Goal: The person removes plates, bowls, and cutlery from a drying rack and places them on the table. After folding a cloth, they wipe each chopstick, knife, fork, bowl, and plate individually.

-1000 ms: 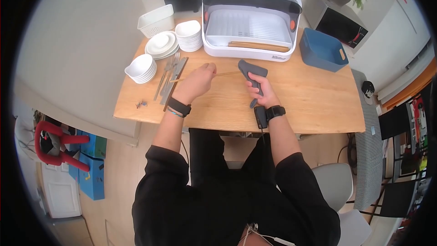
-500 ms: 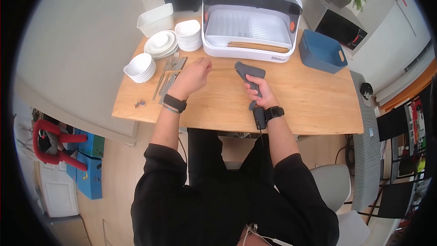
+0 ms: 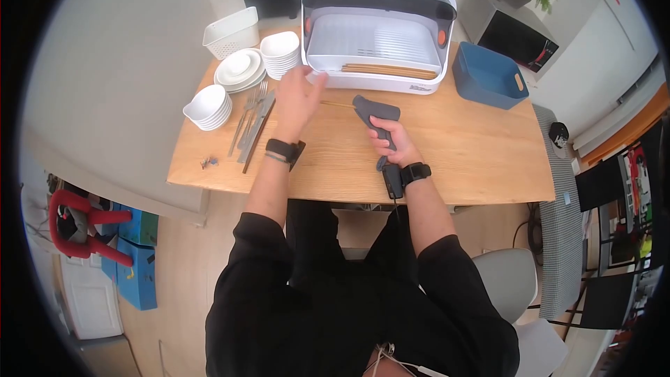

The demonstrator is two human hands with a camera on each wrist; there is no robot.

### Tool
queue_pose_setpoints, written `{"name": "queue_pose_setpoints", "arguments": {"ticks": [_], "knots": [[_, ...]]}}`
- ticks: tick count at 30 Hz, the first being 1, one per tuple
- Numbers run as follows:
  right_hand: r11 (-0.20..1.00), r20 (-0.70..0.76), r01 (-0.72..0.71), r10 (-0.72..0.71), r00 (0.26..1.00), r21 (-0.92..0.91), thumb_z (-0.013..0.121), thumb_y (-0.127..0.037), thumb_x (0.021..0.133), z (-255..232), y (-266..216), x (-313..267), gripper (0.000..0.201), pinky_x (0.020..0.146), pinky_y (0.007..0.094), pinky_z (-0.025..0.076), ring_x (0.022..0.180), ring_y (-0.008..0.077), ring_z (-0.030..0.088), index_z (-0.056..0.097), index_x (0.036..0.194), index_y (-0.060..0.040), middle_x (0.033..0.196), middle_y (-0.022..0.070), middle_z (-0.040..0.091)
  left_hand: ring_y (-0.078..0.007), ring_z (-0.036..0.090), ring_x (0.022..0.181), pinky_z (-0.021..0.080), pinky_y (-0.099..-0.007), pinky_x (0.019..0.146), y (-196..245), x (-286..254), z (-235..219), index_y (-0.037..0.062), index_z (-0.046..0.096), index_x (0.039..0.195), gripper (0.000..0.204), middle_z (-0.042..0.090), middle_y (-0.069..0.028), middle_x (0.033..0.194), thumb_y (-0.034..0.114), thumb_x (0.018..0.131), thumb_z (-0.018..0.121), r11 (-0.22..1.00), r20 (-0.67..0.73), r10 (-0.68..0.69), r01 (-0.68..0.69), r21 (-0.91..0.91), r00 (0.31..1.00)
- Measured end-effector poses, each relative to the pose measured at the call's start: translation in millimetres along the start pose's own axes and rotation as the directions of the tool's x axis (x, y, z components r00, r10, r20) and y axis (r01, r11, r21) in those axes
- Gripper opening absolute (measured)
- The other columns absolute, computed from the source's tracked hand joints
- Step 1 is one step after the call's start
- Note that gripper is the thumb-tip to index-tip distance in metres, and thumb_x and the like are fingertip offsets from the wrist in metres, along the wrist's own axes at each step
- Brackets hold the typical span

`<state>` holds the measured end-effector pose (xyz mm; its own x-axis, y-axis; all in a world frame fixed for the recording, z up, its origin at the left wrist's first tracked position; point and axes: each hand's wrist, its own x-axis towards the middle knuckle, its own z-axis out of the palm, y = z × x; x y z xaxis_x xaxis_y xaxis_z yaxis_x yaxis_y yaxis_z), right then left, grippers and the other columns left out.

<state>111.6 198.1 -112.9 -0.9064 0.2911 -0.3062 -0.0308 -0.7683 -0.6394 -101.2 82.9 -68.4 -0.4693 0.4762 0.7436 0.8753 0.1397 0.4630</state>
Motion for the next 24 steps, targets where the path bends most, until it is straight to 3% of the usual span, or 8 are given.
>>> {"name": "queue_pose_setpoints", "arguments": {"ticks": [1, 2, 3, 7, 9, 11, 14, 24], "knots": [[1.000, 0.018, -0.006, 0.006, 1.000, -0.016, 0.065, -0.022, 0.091, -1, 1, 2, 0.019, 0.031, 0.0182, 0.023, 0.043, 0.0039, 0.040, 0.052, 0.090, -0.0080, 0.069, 0.0013, 0.054, -0.0292, 0.060, 0.092, 0.045, -0.0375, 0.081, -3, 3, 5, 0.0032, 0.059, 0.103, 0.036, 0.064, -0.0134, 0.091, 0.037, 0.091, 0.062, 1.000, 0.003, 0.000, 0.000, 0.004, 1.000], [1.000, 0.023, -0.008, 0.008, 1.000, -0.013, 0.065, -0.022, 0.091, -2, 3, 3, 0.019, 0.031, 0.0182, 0.023, 0.043, 0.0039, 0.040, 0.052, 0.090, -0.0080, 0.069, 0.0013, 0.054, -0.0270, 0.060, 0.092, 0.045, -0.0370, 0.082, -7, 5, 8, 0.0024, 0.059, 0.104, 0.038, 0.064, -0.0133, 0.093, 0.039, 0.093, 0.058, 0.897, 0.121, -0.255, 0.281, -0.342, 0.959], [1.000, 0.037, -0.010, 0.010, 0.999, -0.004, 0.065, -0.022, 0.090, -3, 3, 4, 0.019, 0.031, 0.0183, 0.023, 0.043, 0.0040, 0.040, 0.052, 0.090, -0.0082, 0.069, 0.0012, 0.054, -0.0248, 0.060, 0.092, 0.044, -0.0365, 0.083, -11, 6, 11, 0.0016, 0.059, 0.105, 0.041, 0.065, -0.0131, 0.094, 0.041, 0.096, 0.054, 0.607, 0.311, -0.429, 0.525, -0.597, 0.848], [0.997, -0.010, 0.007, -0.007, 1.000, -0.075, 0.062, -0.024, 0.094, 3, 4, 5, 0.020, 0.031, 0.0193, 0.025, 0.043, 0.0051, 0.040, 0.052, 0.088, -0.0076, 0.069, 0.0012, 0.053, -0.0251, 0.059, 0.096, 0.043, -0.0360, 0.089, 56, -8, 36, -0.0006, 0.059, 0.108, 0.043, 0.064, -0.0148, 0.097, 0.040, 0.095, 0.054, 0.726, 0.480, -0.141, 0.420, -0.545, 0.866], [0.996, -0.053, 0.074, -0.077, 0.996, -0.053, 0.062, -0.024, 0.093, -2, 14, 5, 0.020, 0.033, 0.0198, 0.027, 0.043, 0.0053, 0.040, 0.052, 0.086, -0.0076, 0.068, 0.0006, 0.053, -0.0264, 0.057, 0.103, 0.042, -0.0391, 0.090, 87, -16, 50, 0.0015, 0.062, 0.105, 0.037, 0.064, -0.0108, 0.100, 0.035, 0.090, 0.060, 0.943, 0.267, 0.315, -0.267, -0.200, 0.911], [0.990, -0.090, 0.132, -0.136, 0.987, -0.043, 0.063, -0.025, 0.093, -14, 24, 14, 0.021, 0.034, 0.0204, 0.028, 0.043, 0.0055, 0.040, 0.053, 0.085, -0.0077, 0.067, 0.0000, 0.053, -0.0277, 0.056, 0.102, 0.042, -0.0422, 0.089, 118, -20, 57, 0.0029, 0.066, 0.093, 0.032, 0.063, -0.0105, 0.098, 0.032, 0.081, 0.066, 0.817, 0.223, 0.576, -0.556, -0.151, 0.786], [0.839, -0.121, 0.286, -0.380, 0.917, -0.462, 0.065, -0.025, 0.092, -31, 33, 37, 0.023, 0.036, 0.0210, 0.030, 0.044, 0.0058, 0.040, 0.053, 0.082, -0.0082, 0.064, -0.0008, 0.052, -0.0224, 0.057, 0.094, 0.045, -0.0371, 0.084, 157, -38, 89, 0.0064, 0.066, 0.079, 0.017, 0.062, -0.0054, 0.088, 0.023, 0.075, 0.065, 0.778, 0.444, 0.587, -0.623, -0.079, 0.677], [0.964, -0.036, 0.039, -0.050, 0.998, -0.263, 0.067, -0.025, 0.090, 17, 5, 1, 0.023, 0.037, 0.0216, 0.028, 0.044, 0.0048, 0.041, 0.053, 0.083, -0.0084, 0.064, -0.0002, 0.051, -0.0239, 0.062, 0.083, 0.053, -0.0377, 0.072, 270, -47, 24, 0.0050, 0.063, 0.090, 0.014, 0.057, -0.0062, 0.085, 0.013, 0.080, 0.059, 0.523, 0.169, 0.816, -0.581, -0.623, 0.553]]}}
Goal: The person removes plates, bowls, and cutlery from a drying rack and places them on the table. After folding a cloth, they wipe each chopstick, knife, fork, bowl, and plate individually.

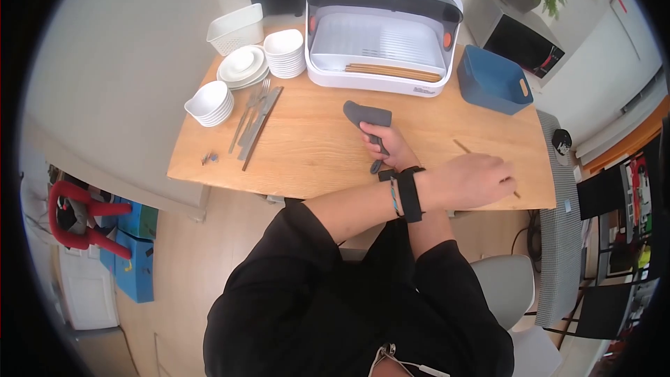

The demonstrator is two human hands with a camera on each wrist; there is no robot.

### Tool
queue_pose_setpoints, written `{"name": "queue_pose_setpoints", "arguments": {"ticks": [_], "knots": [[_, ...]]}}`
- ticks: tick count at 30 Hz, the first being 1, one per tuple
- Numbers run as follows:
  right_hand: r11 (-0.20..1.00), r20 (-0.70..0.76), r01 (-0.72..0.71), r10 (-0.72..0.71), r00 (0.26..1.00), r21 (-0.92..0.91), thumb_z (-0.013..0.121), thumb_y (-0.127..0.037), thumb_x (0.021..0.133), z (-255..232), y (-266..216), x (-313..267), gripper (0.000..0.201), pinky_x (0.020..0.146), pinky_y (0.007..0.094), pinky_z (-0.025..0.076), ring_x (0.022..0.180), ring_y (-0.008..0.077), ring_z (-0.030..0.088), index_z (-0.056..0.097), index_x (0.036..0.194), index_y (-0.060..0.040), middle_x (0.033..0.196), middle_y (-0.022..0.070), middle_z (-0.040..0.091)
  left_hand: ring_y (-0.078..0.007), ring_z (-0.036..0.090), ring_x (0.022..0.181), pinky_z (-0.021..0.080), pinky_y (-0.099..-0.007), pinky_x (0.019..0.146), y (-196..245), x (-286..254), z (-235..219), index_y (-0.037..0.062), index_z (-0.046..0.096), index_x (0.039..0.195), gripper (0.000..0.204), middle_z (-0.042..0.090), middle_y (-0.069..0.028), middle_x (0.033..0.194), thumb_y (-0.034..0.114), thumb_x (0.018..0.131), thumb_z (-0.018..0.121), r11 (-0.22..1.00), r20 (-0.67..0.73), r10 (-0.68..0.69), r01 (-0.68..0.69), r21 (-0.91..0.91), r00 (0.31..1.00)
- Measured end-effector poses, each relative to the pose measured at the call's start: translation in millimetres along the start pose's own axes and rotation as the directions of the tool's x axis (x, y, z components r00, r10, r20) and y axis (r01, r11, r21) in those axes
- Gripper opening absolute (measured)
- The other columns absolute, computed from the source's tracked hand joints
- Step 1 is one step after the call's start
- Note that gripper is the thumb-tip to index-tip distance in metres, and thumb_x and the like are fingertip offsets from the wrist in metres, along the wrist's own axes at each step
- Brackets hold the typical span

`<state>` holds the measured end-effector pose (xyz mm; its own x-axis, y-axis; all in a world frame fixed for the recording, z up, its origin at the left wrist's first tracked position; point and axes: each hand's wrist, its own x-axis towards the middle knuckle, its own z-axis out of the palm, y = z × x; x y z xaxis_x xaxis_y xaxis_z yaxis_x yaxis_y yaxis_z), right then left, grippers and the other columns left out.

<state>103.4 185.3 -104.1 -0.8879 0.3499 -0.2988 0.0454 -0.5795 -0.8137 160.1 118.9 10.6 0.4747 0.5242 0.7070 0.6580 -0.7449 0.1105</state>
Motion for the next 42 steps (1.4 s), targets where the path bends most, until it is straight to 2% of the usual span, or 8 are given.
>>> {"name": "queue_pose_setpoints", "arguments": {"ticks": [4, 6, 13, 16, 25, 31, 37, 42], "knots": [[0.963, -0.240, 0.101, -0.164, 0.957, -0.251, 0.063, -0.026, 0.091, -13, 25, 12, 0.022, 0.033, 0.0210, 0.026, 0.044, 0.0072, 0.043, 0.053, 0.085, -0.0074, 0.068, 0.0011, 0.053, -0.0289, 0.064, 0.080, 0.054, -0.0402, 0.067, -69, -7, -26, 0.0066, 0.059, 0.101, 0.015, 0.062, -0.0078, 0.094, 0.007, 0.086, 0.056, 0.987, -0.409, -0.077, 0.128, 0.100, 0.909], [0.998, -0.122, 0.062, -0.063, 0.991, -0.011, 0.066, -0.024, 0.089, -19, 20, 11, 0.020, 0.033, 0.0206, 0.026, 0.045, 0.0066, 0.043, 0.054, 0.085, -0.0081, 0.067, 0.0017, 0.053, -0.0263, 0.069, 0.078, 0.054, -0.0380, 0.067, -111, -26, -51, 0.0025, 0.050, 0.118, 0.026, 0.066, -0.0104, 0.086, 0.004, 0.092, 0.052, 0.793, -0.365, -0.600, 0.466, -0.393, 0.712], [0.998, 0.006, -0.012, 0.011, 1.000, 0.065, 0.067, -0.019, 0.089, 0, 1, 2, 0.018, 0.033, 0.0188, 0.025, 0.044, 0.0047, 0.041, 0.053, 0.088, -0.0085, 0.068, 0.0008, 0.053, -0.0215, 0.071, 0.076, 0.057, -0.0275, 0.066, -205, -122, -77, -0.0067, 0.040, 0.127, 0.037, 0.065, -0.0155, 0.089, 0.001, 0.094, 0.053, 0.443, -0.447, -0.868, 0.745, -0.498, 0.217], [0.998, -0.018, -0.013, 0.014, 1.000, 0.059, 0.066, -0.020, 0.090, 1, 0, 1, 0.018, 0.033, 0.0181, 0.026, 0.044, 0.0040, 0.040, 0.052, 0.089, -0.0089, 0.070, 0.0005, 0.053, -0.0246, 0.071, 0.075, 0.059, -0.0289, 0.064, -220, -133, -70, -0.0092, 0.041, 0.126, 0.036, 0.064, -0.0186, 0.092, 0.003, 0.094, 0.053, 0.383, -0.404, -0.914, 0.413, -0.826, 0.038], [0.993, 0.009, -0.042, 0.042, 0.999, 0.112, 0.066, -0.022, 0.090, -4, 2, 4, 0.019, 0.033, 0.0184, 0.025, 0.045, 0.0040, 0.040, 0.052, 0.091, -0.0090, 0.071, 0.0004, 0.054, -0.0238, 0.071, 0.076, 0.057, -0.0288, 0.056, -221, -128, -74, -0.0124, 0.051, 0.119, 0.038, 0.064, -0.0223, 0.099, 0.013, 0.091, 0.055, 0.033, 0.252, -0.955, 0.899, -0.436, 0.158], [0.991, -0.002, -0.033, 0.034, 0.999, 0.133, 0.067, -0.021, 0.089, -3, 2, 1, 0.018, 0.032, 0.0189, 0.024, 0.044, 0.0044, 0.041, 0.054, 0.090, -0.0094, 0.068, 0.0003, 0.054, -0.0323, 0.069, 0.083, 0.055, -0.0387, 0.071, -202, -177, -98, -0.0043, 0.064, 0.104, 0.029, 0.069, -0.0203, 0.096, 0.017, 0.084, 0.060, 0.509, -0.377, -0.792, 0.860, 0.024, 0.480], [0.992, -0.017, -0.009, 0.011, 1.000, 0.124, 0.067, -0.021, 0.089, 1, 0, -1, 0.019, 0.032, 0.0189, 0.024, 0.044, 0.0042, 0.041, 0.052, 0.087, -0.0095, 0.067, 0.0001, 0.053, -0.0385, 0.067, 0.089, 0.054, -0.0479, 0.075, -130, -258, -172, 0.0008, 0.067, 0.092, 0.021, 0.069, -0.0226, 0.089, 0.018, 0.085, 0.057, -0.130, -0.349, -0.935, 0.851, 0.508, 0.066], [0.997, -0.055, -0.003, 0.007, 0.998, 0.080, 0.066, -0.022, 0.091, 4, 0, -1, 0.021, 0.033, 0.0177, 0.024, 0.044, 0.0029, 0.039, 0.051, 0.088, -0.0085, 0.069, 0.0001, 0.053, -0.0385, 0.068, 0.083, 0.055, -0.0469, 0.070, -109, -303, -171, 0.0018, 0.068, 0.084, 0.018, 0.069, -0.0214, 0.087, 0.016, 0.085, 0.057, -0.083, -0.251, -0.964, 0.801, 0.593, 0.086]]}}
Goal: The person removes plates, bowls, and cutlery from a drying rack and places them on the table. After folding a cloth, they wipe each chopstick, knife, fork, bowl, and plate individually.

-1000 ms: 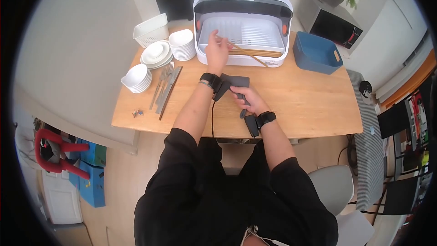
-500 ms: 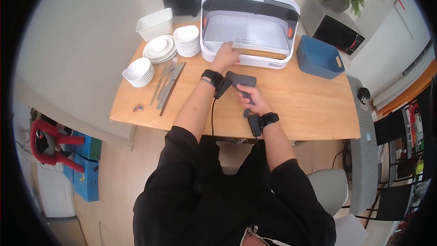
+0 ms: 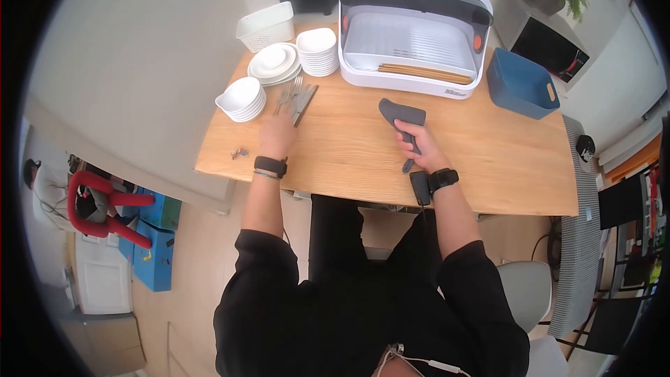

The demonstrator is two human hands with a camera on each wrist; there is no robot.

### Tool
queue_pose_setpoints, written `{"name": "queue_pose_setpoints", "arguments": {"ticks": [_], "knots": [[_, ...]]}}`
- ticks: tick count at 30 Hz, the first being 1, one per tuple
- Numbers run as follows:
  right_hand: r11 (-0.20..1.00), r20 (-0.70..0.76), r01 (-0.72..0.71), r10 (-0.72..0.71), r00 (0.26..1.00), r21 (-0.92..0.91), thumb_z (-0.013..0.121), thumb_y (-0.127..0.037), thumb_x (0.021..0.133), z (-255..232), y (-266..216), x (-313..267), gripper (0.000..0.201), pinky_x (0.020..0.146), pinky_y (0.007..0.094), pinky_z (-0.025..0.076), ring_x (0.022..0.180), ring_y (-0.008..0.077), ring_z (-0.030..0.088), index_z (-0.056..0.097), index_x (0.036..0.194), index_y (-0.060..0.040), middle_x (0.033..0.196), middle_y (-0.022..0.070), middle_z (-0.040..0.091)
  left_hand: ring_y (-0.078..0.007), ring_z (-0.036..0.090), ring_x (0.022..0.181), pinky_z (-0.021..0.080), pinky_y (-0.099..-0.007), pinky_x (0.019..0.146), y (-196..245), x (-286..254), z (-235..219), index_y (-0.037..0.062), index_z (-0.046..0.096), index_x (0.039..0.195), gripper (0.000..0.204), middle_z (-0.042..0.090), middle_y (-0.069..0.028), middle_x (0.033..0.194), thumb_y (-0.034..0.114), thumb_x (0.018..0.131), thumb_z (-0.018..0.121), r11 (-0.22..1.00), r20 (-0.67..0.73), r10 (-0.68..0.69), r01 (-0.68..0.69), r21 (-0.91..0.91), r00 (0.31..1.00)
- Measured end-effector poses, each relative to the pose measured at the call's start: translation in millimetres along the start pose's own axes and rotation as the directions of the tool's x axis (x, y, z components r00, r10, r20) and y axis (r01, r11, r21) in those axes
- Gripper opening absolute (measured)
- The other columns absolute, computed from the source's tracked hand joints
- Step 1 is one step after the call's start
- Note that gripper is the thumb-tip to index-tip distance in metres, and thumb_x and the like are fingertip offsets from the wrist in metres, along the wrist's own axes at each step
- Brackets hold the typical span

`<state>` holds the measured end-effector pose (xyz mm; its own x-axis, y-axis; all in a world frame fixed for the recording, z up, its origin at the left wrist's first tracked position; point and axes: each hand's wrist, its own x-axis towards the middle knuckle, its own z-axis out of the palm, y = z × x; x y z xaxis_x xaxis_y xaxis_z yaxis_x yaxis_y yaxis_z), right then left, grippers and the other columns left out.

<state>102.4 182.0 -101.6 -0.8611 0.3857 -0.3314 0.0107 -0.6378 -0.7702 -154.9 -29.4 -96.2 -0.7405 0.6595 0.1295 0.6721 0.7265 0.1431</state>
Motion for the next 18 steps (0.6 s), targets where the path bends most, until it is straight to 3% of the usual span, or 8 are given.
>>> {"name": "queue_pose_setpoints", "arguments": {"ticks": [2, 6, 8, 9, 13, 15, 18], "knots": [[1.000, 0.000, 0.006, -0.006, 1.000, 0.011, 0.066, -0.022, 0.091, -1, 2, 0, 0.020, 0.032, 0.0178, 0.024, 0.044, 0.0029, 0.039, 0.051, 0.088, -0.0085, 0.069, -0.0001, 0.053, -0.0347, 0.070, 0.073, 0.056, -0.0430, 0.061, 0, -2, 6, 0.0044, 0.069, 0.079, 0.015, 0.070, -0.0172, 0.079, 0.012, 0.085, 0.057, 0.991, -0.046, 0.076, -0.071, 0.112, 0.996], [0.999, -0.023, 0.032, -0.032, 0.999, 0.035, 0.067, -0.021, 0.089, 0, 1, -2, 0.020, 0.032, 0.0192, 0.023, 0.043, 0.0045, 0.041, 0.051, 0.085, -0.0097, 0.067, 0.0003, 0.053, -0.0341, 0.069, 0.072, 0.055, -0.0426, 0.062, 11, -12, 8, 0.0032, 0.067, 0.078, 0.014, 0.068, -0.0181, 0.076, 0.014, 0.084, 0.060, 0.966, -0.095, 0.176, -0.153, 0.210, 0.980], [0.998, -0.020, 0.035, -0.034, 0.999, 0.046, 0.067, -0.021, 0.089, -2, 2, 1, 0.019, 0.032, 0.0193, 0.023, 0.043, 0.0046, 0.041, 0.051, 0.085, -0.0097, 0.067, 0.0003, 0.053, -0.0254, 0.071, 0.069, 0.056, -0.0371, 0.054, 17, -17, 2, 0.0104, 0.069, 0.075, 0.014, 0.069, -0.0101, 0.071, 0.007, 0.084, 0.058, 0.915, -0.151, 0.260, -0.193, 0.353, 0.954], [0.998, -0.021, 0.030, -0.029, 0.999, 0.048, 0.067, -0.020, 0.089, -4, 3, 2, 0.019, 0.032, 0.0193, 0.024, 0.043, 0.0048, 0.041, 0.051, 0.086, -0.0097, 0.067, 0.0003, 0.053, -0.0254, 0.071, 0.069, 0.056, -0.0371, 0.054, 17, -19, -1, 0.0104, 0.069, 0.075, 0.014, 0.069, -0.0101, 0.071, 0.007, 0.084, 0.058, 0.909, -0.152, 0.273, -0.203, 0.364, 0.950], [0.993, -0.036, 0.060, -0.057, 0.998, 0.099, 0.066, -0.021, 0.090, -5, -7, -2, 0.019, 0.032, 0.0190, 0.024, 0.043, 0.0042, 0.040, 0.052, 0.087, -0.0098, 0.067, 0.0004, 0.053, -0.0274, 0.069, 0.071, 0.055, -0.0394, 0.057, 29, -32, -20, 0.0065, 0.063, 0.083, 0.005, 0.066, -0.0108, 0.076, 0.005, 0.082, 0.059, 0.907, -0.194, 0.355, -0.287, 0.309, 0.914], [0.965, 0.073, 0.006, -0.026, 0.997, 0.263, 0.065, -0.022, 0.091, -11, -13, -9, 0.018, 0.032, 0.0181, 0.023, 0.043, 0.0030, 0.039, 0.052, 0.088, -0.0095, 0.068, 0.0007, 0.053, -0.0308, 0.066, 0.074, 0.054, -0.0408, 0.061, 45, -43, -40, 0.0031, 0.058, 0.088, 0.007, 0.062, -0.0132, 0.083, 0.001, 0.082, 0.056, 0.864, -0.231, 0.502, -0.496, 0.087, 0.833], [0.960, 0.118, -0.010, -0.024, 0.993, 0.279, 0.063, -0.023, 0.092, -14, -20, -17, 0.018, 0.032, 0.0171, 0.023, 0.043, 0.0021, 0.038, 0.052, 0.089, -0.0093, 0.069, 0.0012, 0.053, -0.0330, 0.064, 0.080, 0.053, -0.0410, 0.066, 66, -54, -59, -0.0002, 0.057, 0.097, 0.017, 0.058, -0.0150, 0.092, -0.003, 0.081, 0.054, 0.823, -0.190, 0.555, -0.568, -0.018, 0.810]]}}
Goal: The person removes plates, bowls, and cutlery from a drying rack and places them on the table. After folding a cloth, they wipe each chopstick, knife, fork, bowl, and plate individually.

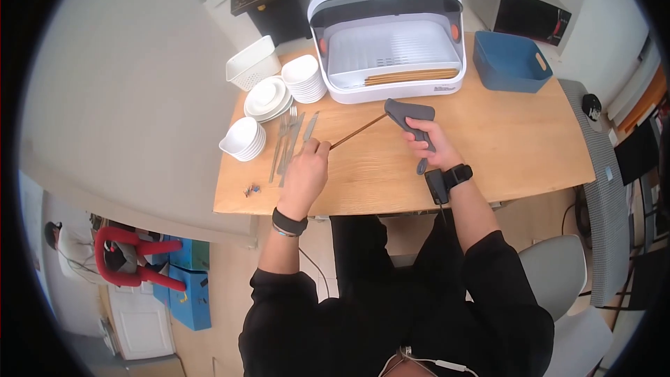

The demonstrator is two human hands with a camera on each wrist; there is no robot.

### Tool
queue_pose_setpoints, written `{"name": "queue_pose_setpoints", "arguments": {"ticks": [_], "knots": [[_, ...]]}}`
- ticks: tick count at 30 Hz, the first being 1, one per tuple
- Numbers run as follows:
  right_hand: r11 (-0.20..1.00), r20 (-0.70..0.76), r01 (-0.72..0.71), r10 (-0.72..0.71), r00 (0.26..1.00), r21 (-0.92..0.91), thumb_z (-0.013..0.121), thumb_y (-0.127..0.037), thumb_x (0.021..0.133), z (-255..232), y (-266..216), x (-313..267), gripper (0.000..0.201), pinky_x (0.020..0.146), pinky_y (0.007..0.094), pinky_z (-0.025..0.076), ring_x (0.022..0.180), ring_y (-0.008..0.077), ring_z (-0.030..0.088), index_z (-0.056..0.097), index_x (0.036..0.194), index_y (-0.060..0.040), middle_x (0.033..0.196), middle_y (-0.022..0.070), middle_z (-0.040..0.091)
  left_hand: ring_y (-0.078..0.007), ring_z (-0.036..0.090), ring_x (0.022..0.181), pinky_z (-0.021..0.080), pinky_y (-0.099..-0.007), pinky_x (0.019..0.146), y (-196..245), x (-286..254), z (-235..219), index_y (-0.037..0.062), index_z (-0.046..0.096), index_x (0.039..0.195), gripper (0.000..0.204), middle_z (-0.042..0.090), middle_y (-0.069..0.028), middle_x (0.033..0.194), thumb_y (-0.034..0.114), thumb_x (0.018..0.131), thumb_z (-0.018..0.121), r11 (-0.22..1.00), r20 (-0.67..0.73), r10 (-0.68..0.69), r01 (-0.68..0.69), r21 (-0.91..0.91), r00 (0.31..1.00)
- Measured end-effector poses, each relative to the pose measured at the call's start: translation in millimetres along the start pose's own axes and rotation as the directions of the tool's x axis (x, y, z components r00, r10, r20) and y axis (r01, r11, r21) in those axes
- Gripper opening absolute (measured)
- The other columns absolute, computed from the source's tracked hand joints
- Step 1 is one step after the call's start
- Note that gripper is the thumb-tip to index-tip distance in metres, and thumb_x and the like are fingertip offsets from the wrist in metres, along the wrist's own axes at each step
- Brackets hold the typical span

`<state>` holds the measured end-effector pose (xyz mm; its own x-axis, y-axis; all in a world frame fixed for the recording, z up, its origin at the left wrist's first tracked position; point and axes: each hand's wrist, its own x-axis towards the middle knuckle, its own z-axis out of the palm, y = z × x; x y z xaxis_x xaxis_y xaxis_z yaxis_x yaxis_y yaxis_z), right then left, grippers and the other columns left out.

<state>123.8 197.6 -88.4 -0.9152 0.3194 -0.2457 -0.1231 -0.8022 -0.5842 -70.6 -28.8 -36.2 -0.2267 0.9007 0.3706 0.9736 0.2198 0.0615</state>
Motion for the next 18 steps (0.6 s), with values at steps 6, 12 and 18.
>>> {"name": "queue_pose_setpoints", "arguments": {"ticks": [6, 12, 18], "knots": [[0.999, 0.017, -0.026, 0.026, 1.000, 0.023, 0.063, -0.022, 0.092, -14, -4, -14, 0.017, 0.032, 0.0169, 0.022, 0.043, 0.0021, 0.038, 0.053, 0.089, -0.0090, 0.069, 0.0010, 0.053, -0.0330, 0.062, 0.086, 0.052, -0.0403, 0.073, 11, 13, 1, 0.0000, 0.059, 0.105, 0.026, 0.057, -0.0145, 0.096, -0.005, 0.080, 0.053, 0.999, 0.033, 0.025, -0.023, -0.043, 0.999], [0.981, 0.033, -0.099, 0.106, 0.994, -0.167, 0.064, -0.021, 0.091, 9, 15, -23, 0.015, 0.033, 0.0173, 0.022, 0.041, 0.0023, 0.036, 0.054, 0.091, -0.0100, 0.069, 0.0003, 0.052, -0.0330, 0.059, 0.090, 0.050, -0.0402, 0.077, 42, 47, 13, 0.0005, 0.058, 0.106, 0.023, 0.057, -0.0146, 0.095, -0.004, 0.085, 0.053, 0.940, -0.112, 0.226, -0.247, -0.237, 0.968], [0.995, 0.090, 0.027, -0.018, 0.996, -0.092, 0.064, -0.021, 0.091, 19, 7, -33, 0.015, 0.033, 0.0181, 0.022, 0.042, 0.0029, 0.037, 0.054, 0.093, -0.0104, 0.069, 0.0001, 0.051, -0.0328, 0.059, 0.094, 0.048, -0.0366, 0.081, 61, 85, -11, 0.0012, 0.056, 0.109, 0.021, 0.059, -0.0151, 0.101, 0.012, 0.091, 0.058, 0.894, -0.371, 0.156, -0.291, -0.342, 0.915]]}}
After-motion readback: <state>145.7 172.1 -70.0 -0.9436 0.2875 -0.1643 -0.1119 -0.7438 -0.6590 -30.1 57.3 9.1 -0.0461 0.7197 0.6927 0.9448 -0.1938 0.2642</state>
